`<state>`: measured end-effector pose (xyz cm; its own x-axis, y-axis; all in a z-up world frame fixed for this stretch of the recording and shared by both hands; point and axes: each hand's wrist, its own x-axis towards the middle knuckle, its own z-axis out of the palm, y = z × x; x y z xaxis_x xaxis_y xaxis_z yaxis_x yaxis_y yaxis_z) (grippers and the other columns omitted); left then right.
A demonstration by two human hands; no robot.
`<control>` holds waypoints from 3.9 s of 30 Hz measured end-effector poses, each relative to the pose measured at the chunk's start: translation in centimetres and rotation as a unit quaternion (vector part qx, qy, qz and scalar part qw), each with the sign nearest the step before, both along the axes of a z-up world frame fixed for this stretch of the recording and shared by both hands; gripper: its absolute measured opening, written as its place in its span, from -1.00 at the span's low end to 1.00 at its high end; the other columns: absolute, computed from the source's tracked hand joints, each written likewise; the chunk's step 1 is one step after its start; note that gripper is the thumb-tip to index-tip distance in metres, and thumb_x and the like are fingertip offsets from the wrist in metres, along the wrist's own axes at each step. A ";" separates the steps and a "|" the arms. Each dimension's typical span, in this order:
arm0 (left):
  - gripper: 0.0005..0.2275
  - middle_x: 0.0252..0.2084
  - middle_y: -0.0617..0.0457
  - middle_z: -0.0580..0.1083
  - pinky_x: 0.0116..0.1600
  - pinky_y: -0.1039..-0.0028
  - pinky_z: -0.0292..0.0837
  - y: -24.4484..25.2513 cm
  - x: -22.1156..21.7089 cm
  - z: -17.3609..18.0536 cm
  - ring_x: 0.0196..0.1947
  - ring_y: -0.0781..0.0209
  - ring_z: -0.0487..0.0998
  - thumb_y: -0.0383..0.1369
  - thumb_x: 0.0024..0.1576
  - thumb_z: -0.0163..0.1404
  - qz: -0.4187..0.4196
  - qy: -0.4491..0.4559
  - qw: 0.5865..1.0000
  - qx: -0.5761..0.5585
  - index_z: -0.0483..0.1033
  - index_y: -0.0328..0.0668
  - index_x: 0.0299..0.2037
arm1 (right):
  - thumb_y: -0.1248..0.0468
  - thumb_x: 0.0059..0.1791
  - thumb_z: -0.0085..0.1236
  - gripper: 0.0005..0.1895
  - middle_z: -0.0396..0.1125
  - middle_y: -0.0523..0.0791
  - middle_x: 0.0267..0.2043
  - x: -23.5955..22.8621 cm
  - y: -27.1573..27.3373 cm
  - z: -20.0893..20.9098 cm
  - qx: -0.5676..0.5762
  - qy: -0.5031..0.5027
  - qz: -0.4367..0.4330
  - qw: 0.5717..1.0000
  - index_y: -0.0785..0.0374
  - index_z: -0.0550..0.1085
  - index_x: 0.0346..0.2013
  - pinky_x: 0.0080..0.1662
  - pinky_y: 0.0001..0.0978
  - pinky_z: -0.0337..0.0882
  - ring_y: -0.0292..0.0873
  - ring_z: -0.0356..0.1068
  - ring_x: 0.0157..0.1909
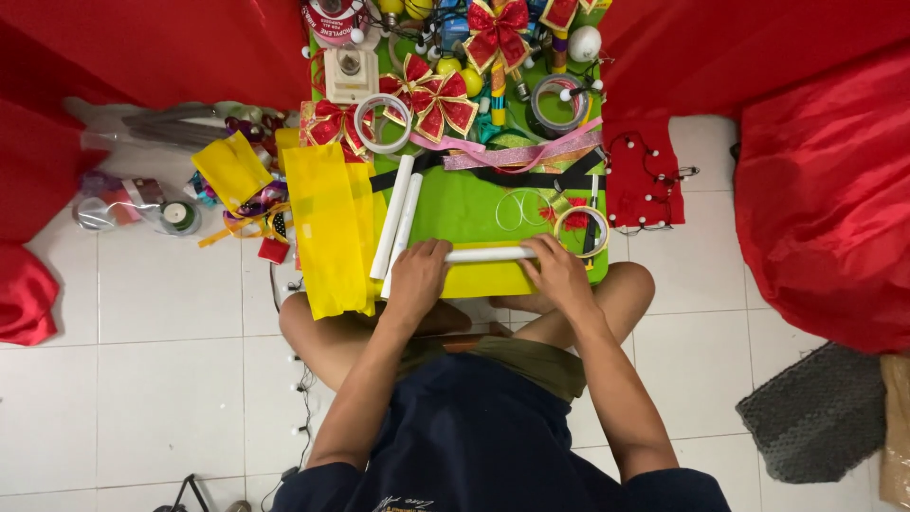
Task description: Assembling decorative items by wrapping paper around tubes and taping them to a base.
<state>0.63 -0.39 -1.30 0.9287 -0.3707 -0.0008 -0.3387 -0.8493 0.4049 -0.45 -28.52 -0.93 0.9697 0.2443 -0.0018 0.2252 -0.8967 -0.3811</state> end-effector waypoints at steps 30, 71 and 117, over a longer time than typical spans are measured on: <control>-0.88 -0.11 -0.01 0.56 -0.10 0.25 0.50 -3.6 -10.9 3.5 -0.04 -0.02 0.60 -0.40 0.15 0.06 -0.149 -0.092 0.953 -0.245 0.61 -0.10 -0.15 | 0.47 0.00 0.05 -0.78 0.33 -0.13 -0.01 -3.7 -0.6 -1.6 0.222 -0.179 -0.151 0.946 0.19 0.53 -0.12 0.06 -0.12 0.44 0.03 0.42 0.06; -0.35 0.57 -0.18 0.01 0.55 -0.05 -0.38 -6.5 -3.1 -0.8 0.57 -0.17 -0.12 -0.09 0.20 -0.21 0.049 -0.058 0.991 0.110 0.08 -0.19 0.50 | 0.21 0.03 -0.25 -0.33 -0.02 0.05 0.56 -1.5 5.5 -4.1 -0.012 -0.090 0.010 0.996 0.27 0.18 0.47 0.47 0.21 -0.25 0.13 -0.10 0.57; -0.30 0.61 -0.10 -0.14 0.54 -0.17 -0.50 -5.9 -7.9 -1.1 0.59 -0.12 -0.22 -0.06 0.19 -0.17 0.040 -0.101 0.985 0.136 -0.04 -0.09 0.54 | 0.24 0.04 -0.13 -0.43 0.15 0.00 0.45 -5.5 6.0 -1.0 -0.011 -0.123 -0.023 0.992 0.23 0.29 0.37 0.46 0.21 -0.13 0.07 0.09 0.48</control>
<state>-7.27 -6.34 -2.37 0.9461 -0.3088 0.0974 -0.3174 -0.9441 0.0891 -5.98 -22.49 -1.94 0.9517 0.2015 0.2317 0.2669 -0.9160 -0.2996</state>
